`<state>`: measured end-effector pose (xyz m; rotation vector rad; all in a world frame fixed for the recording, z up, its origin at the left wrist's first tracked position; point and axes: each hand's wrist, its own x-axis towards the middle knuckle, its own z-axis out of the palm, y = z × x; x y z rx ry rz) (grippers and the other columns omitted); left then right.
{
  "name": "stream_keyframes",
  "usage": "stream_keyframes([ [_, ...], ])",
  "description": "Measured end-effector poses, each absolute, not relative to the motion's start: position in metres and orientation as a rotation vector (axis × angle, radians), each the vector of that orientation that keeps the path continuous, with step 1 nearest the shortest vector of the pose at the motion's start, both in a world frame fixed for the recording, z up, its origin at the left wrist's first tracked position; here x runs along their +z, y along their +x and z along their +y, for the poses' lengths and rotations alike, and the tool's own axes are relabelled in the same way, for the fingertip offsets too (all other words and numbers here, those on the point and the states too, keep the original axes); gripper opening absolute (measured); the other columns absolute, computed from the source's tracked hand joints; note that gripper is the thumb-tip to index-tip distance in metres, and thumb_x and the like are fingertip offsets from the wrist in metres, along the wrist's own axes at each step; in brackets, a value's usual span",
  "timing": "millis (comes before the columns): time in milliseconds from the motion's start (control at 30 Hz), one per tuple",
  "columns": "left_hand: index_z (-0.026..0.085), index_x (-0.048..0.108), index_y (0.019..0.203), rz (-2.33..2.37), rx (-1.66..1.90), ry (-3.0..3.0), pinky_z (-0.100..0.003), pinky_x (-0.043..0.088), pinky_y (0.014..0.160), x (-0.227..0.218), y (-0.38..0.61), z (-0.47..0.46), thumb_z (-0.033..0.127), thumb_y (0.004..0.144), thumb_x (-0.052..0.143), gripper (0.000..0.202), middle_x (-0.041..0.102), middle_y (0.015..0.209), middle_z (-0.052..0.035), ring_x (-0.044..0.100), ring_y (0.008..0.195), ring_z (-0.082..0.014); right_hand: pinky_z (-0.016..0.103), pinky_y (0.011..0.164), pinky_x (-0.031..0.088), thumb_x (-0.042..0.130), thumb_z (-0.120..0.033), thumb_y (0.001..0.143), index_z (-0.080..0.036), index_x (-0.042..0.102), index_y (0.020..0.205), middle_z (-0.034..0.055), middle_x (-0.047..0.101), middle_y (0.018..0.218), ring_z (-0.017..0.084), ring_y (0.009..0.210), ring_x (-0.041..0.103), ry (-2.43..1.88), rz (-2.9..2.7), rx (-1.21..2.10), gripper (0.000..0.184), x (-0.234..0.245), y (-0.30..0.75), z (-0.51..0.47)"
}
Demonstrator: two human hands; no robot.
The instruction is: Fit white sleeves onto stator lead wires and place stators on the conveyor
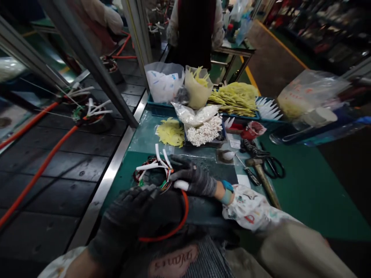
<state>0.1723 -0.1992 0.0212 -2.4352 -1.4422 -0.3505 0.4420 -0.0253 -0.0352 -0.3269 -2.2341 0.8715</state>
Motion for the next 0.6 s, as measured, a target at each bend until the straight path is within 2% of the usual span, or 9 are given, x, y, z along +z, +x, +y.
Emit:
stream_keyframes([
  [67, 0.027, 0.082, 0.132, -1.409, -0.418, -2.443, -0.039, 0.066, 0.09, 0.009, 0.164, -0.197, -0.005, 0.091, 0.055, 0.058, 0.09, 0.124, -0.0037, 0.08, 0.11, -0.0265, 0.044, 0.114, 0.07, 0.081, -0.027, 0.11, -0.035, 0.083, 0.134, 0.0083, 0.075, 0.156, 0.026, 0.137, 0.077, -0.541, -2.084, 0.651, 0.026, -0.025, 0.464, -0.021],
  [133, 0.027, 0.079, 0.134, -1.431, -0.534, -2.411, -0.039, 0.063, 0.092, -0.005, 0.164, -0.196, -0.004, 0.093, 0.058, 0.055, 0.089, 0.121, -0.0042, 0.078, 0.112, -0.0271, 0.048, 0.11, 0.069, 0.078, -0.023, 0.109, -0.037, 0.082, 0.133, 0.0065, 0.079, 0.136, 0.027, 0.125, 0.078, -0.787, -1.943, 0.371, 0.028, -0.016, 0.489, -0.01],
  [233, 0.03, 0.074, 0.139, -1.582, -0.662, -2.258, -0.046, 0.058, 0.105, -0.027, 0.18, -0.198, 0.006, 0.098, 0.067, 0.048, 0.086, 0.129, -0.0076, 0.076, 0.123, -0.0312, 0.063, 0.113, 0.062, 0.083, -0.031, 0.104, -0.032, 0.086, 0.125, 0.0124, 0.077, 0.132, 0.037, 0.127, 0.073, -1.002, -1.901, 0.063, 0.022, -0.014, 0.513, 0.012],
  [333, 0.029, 0.071, 0.134, -1.7, -0.799, -2.11, -0.056, 0.051, 0.116, -0.042, 0.2, -0.196, 0.017, 0.097, 0.075, 0.04, 0.082, 0.139, -0.0121, 0.073, 0.136, -0.0376, 0.071, 0.116, 0.056, 0.087, -0.037, 0.101, -0.031, 0.089, 0.125, 0.0154, 0.076, 0.134, 0.043, 0.131, 0.07, -1.102, -1.999, 0.003, 0.025, -0.022, 0.514, 0.032],
  [400, 0.028, 0.068, 0.131, -1.69, -0.905, -2.106, -0.055, 0.05, 0.12, -0.046, 0.208, -0.191, 0.021, 0.096, 0.081, 0.038, 0.084, 0.132, -0.0101, 0.074, 0.136, -0.0359, 0.067, 0.113, 0.058, 0.085, -0.035, 0.102, -0.033, 0.09, 0.123, 0.0135, 0.079, 0.128, 0.04, 0.126, 0.073, -1.079, -2.055, 0.026, 0.021, -0.024, 0.508, 0.039],
  [467, 0.029, 0.067, 0.128, -1.642, -0.969, -2.132, -0.05, 0.051, 0.122, -0.046, 0.209, -0.183, 0.023, 0.094, 0.086, 0.039, 0.085, 0.122, -0.0047, 0.078, 0.128, -0.0307, 0.056, 0.105, 0.064, 0.08, -0.032, 0.106, -0.032, 0.09, 0.121, 0.0109, 0.082, 0.122, 0.033, 0.115, 0.078, -0.988, -2.076, 0.104, 0.018, -0.019, 0.502, 0.038],
  [533, 0.031, 0.066, 0.124, -1.591, -0.989, -2.168, -0.046, 0.052, 0.123, -0.046, 0.205, -0.176, 0.024, 0.092, 0.088, 0.039, 0.085, 0.117, -0.0007, 0.079, 0.121, -0.0266, 0.047, 0.096, 0.069, 0.078, -0.032, 0.109, -0.031, 0.089, 0.117, 0.0083, 0.086, 0.118, 0.029, 0.106, 0.082, -0.883, -2.021, 0.233, 0.014, -0.004, 0.5, 0.026],
  [600, 0.031, 0.066, 0.119, -1.555, -0.992, -2.206, -0.044, 0.053, 0.123, -0.046, 0.202, -0.172, 0.025, 0.092, 0.088, 0.035, 0.085, 0.114, 0.0007, 0.079, 0.117, -0.0248, 0.044, 0.091, 0.071, 0.084, -0.036, 0.107, -0.031, 0.088, 0.111, 0.0057, 0.088, 0.112, 0.027, 0.101, 0.085, -0.85, -1.87, 0.366, 0.008, 0.019, 0.502, 0.004],
])
